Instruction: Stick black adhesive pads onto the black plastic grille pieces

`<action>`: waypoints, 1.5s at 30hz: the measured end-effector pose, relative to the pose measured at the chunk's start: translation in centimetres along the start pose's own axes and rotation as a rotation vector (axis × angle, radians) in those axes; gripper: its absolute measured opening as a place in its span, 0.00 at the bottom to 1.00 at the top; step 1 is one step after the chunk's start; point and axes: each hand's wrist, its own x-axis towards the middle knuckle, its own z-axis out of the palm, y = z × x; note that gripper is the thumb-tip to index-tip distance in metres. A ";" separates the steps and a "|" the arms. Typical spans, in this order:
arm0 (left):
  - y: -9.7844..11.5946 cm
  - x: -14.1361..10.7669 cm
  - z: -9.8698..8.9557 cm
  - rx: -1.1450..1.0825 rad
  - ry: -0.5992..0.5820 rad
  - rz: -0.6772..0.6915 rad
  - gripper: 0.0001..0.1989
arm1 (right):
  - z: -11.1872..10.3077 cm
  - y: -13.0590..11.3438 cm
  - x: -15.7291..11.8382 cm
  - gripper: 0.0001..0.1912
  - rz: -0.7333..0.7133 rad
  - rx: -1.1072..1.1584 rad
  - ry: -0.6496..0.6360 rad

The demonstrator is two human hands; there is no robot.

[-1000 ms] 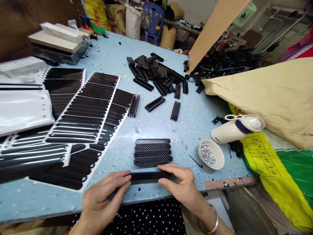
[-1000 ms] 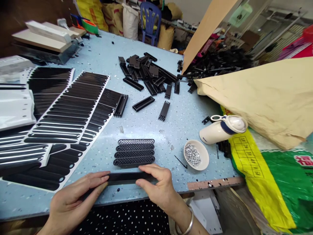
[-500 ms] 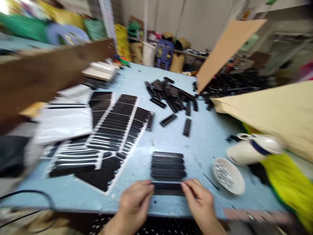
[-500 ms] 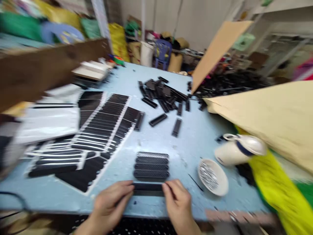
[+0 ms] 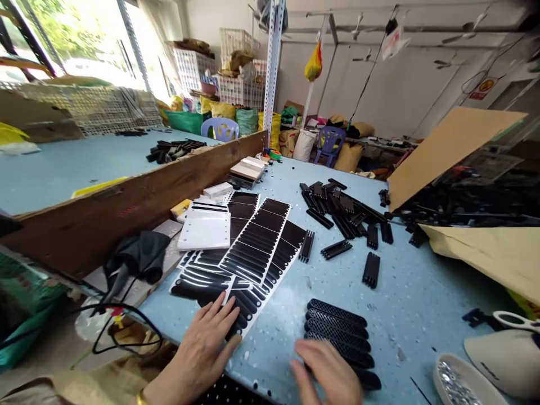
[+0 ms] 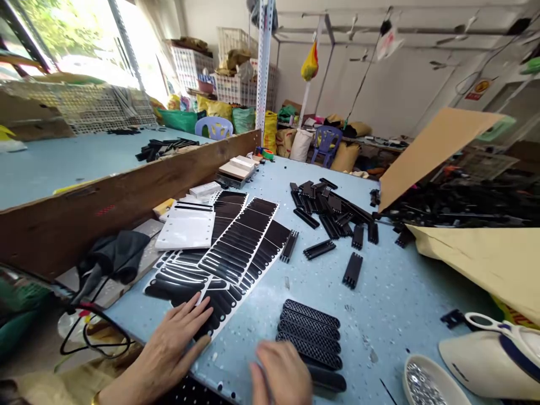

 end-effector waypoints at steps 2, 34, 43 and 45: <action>-0.1 -0.3 0.1 0.043 0.054 -0.046 0.20 | 3.8 -1.5 4.9 0.10 -0.073 -0.012 -0.143; 6.8 -4.2 -3.1 -1.807 -0.042 -1.221 0.16 | 6.2 -3.6 -0.5 0.14 -0.174 0.141 -0.227; 7.5 -3.6 -2.9 -1.743 0.018 -1.229 0.16 | 9.2 -4.2 -0.8 0.14 0.057 0.240 -0.209; 7.5 -3.1 -2.8 -1.709 0.015 -1.200 0.16 | 9.1 -4.0 -0.5 0.12 0.125 0.314 -0.196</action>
